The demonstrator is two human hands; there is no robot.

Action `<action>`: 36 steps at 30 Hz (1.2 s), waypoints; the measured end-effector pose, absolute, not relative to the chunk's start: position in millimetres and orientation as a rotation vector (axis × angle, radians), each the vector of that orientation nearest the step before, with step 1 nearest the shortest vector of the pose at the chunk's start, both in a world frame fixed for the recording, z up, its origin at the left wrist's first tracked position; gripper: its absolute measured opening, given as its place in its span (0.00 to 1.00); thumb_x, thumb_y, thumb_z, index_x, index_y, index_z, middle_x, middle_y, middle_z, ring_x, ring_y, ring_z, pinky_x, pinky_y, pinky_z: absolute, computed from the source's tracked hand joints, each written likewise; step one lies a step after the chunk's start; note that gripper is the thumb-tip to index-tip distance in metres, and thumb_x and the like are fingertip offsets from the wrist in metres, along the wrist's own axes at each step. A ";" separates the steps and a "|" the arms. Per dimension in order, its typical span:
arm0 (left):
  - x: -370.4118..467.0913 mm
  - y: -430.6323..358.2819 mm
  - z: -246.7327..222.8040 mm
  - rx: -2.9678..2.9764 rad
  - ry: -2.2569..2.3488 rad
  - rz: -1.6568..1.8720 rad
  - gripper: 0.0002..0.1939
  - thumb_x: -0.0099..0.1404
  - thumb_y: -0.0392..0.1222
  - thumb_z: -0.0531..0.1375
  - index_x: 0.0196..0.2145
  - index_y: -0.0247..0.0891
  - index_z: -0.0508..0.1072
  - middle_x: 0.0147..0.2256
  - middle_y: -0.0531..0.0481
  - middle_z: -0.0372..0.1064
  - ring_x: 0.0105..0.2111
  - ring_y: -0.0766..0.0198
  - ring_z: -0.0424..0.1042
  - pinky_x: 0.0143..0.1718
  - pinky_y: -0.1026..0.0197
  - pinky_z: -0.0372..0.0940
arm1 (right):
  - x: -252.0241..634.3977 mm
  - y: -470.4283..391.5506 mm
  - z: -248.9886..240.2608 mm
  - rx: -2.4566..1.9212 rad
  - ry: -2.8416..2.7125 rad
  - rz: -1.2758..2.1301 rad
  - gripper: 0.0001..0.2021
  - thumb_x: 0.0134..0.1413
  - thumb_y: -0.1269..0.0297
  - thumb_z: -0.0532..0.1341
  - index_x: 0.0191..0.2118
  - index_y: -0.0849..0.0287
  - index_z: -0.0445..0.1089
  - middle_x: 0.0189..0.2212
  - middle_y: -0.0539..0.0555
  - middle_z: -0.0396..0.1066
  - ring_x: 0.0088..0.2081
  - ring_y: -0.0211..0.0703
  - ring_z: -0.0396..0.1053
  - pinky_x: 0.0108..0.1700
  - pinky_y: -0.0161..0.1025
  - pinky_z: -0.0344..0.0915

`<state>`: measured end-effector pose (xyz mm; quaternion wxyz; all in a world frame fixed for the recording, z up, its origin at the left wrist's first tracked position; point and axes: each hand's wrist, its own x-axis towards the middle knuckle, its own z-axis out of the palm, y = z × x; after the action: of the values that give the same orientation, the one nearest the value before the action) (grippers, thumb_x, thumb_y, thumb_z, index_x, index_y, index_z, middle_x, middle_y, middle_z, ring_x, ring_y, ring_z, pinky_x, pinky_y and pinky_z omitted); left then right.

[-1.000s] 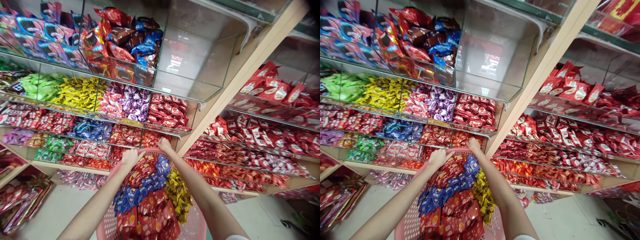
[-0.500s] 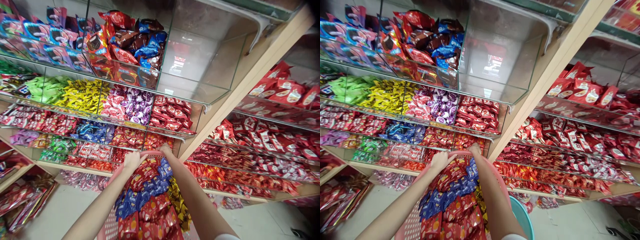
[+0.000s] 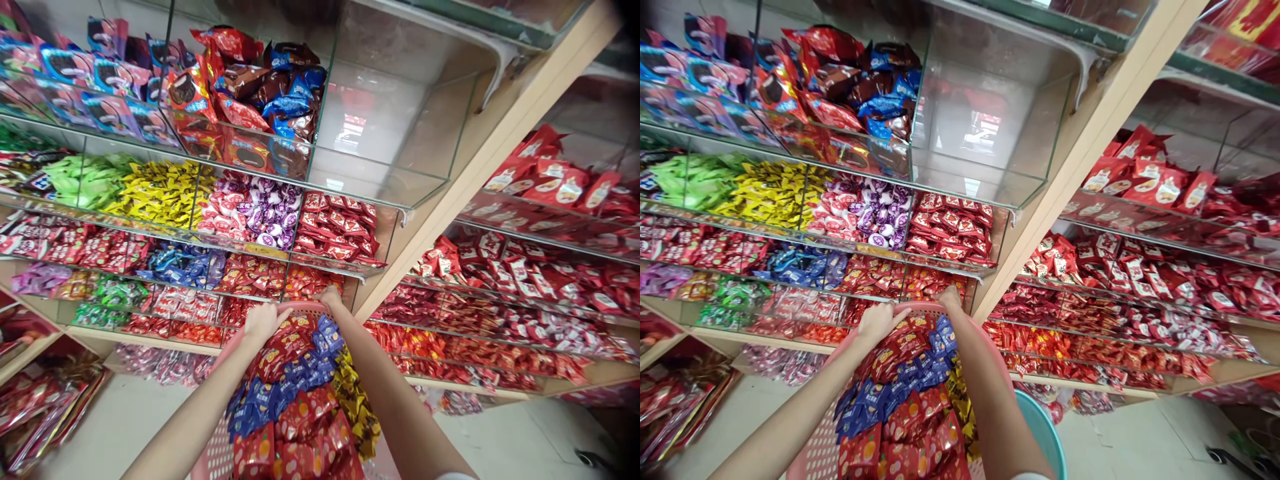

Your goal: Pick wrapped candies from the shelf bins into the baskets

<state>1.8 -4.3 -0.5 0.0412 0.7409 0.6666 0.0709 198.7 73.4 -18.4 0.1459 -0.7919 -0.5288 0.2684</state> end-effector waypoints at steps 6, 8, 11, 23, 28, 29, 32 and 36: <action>2.2 -5.4 1.6 2.274 2.043 0.218 0.39 0.59 0.67 0.37 0.32 0.31 0.73 0.30 0.35 0.72 0.34 0.47 0.72 0.34 0.53 0.64 | 203.5 63.6 -13.8 -2.141 -1.473 0.805 0.14 0.57 0.60 0.56 0.46 0.62 0.65 0.43 0.55 0.66 0.41 0.43 0.67 0.41 0.45 0.67; 2.3 -5.4 1.0 2.274 2.041 0.221 0.39 0.59 0.67 0.37 0.33 0.31 0.73 0.30 0.35 0.72 0.34 0.47 0.72 0.34 0.52 0.64 | 204.5 59.9 -10.8 -2.070 -1.437 0.775 0.14 0.57 0.60 0.56 0.46 0.63 0.65 0.43 0.55 0.67 0.40 0.42 0.67 0.41 0.44 0.67; 2.0 -5.0 -0.8 2.281 2.036 0.229 0.39 0.59 0.67 0.38 0.34 0.30 0.73 0.31 0.34 0.71 0.34 0.47 0.72 0.34 0.52 0.64 | 203.8 53.3 -3.7 -1.935 -1.363 0.707 0.13 0.57 0.61 0.57 0.45 0.63 0.64 0.42 0.55 0.66 0.39 0.41 0.67 0.40 0.44 0.66; 2.0 -3.4 -5.2 2.320 2.013 0.238 0.39 0.59 0.67 0.37 0.35 0.31 0.72 0.31 0.35 0.71 0.34 0.46 0.72 0.32 0.52 0.64 | 176.7 -64.9 11.0 -1.391 -1.170 1.089 0.15 0.43 0.56 0.61 0.37 0.57 0.63 0.34 0.50 0.69 0.36 0.40 0.67 0.38 0.35 0.62; 1.3 -2.6 -5.5 2.317 2.010 0.237 0.39 0.59 0.67 0.37 0.36 0.30 0.72 0.32 0.35 0.71 0.35 0.46 0.71 0.34 0.52 0.64 | 165.5 -104.9 8.2 -1.380 -1.097 1.507 0.13 0.36 0.58 0.66 0.28 0.59 0.66 0.23 0.48 0.68 0.24 0.36 0.63 0.26 0.33 0.58; 1.2 -2.4 -5.5 2.314 2.009 0.236 0.39 0.59 0.67 0.37 0.36 0.30 0.72 0.32 0.35 0.71 0.35 0.46 0.72 0.34 0.52 0.64 | 164.4 -108.5 9.0 -1.380 -1.088 1.570 0.12 0.36 0.59 0.66 0.27 0.59 0.66 0.22 0.48 0.68 0.23 0.35 0.63 0.25 0.33 0.57; 1.2 -2.1 -5.6 2.297 2.012 0.233 0.40 0.58 0.68 0.37 0.37 0.30 0.72 0.32 0.35 0.72 0.35 0.46 0.72 0.34 0.52 0.63 | 163.4 -116.8 11.7 -1.347 -1.040 1.752 0.13 0.33 0.61 0.68 0.27 0.60 0.67 0.24 0.47 0.69 0.24 0.34 0.64 0.27 0.32 0.59; 1.3 -2.3 -6.1 2.284 2.011 0.230 0.41 0.57 0.69 0.37 0.37 0.30 0.72 0.33 0.35 0.71 0.36 0.46 0.71 0.35 0.52 0.63 | 166.2 -127.4 10.6 -1.293 -0.988 1.925 0.20 0.27 0.63 0.71 0.32 0.57 0.66 0.26 0.44 0.69 0.25 0.34 0.66 0.30 0.34 0.63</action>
<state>1.3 -2.3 -6.1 0.0446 0.7476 0.6583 0.0752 166.2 -127.4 10.6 0.3057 -0.4884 -0.3733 0.7271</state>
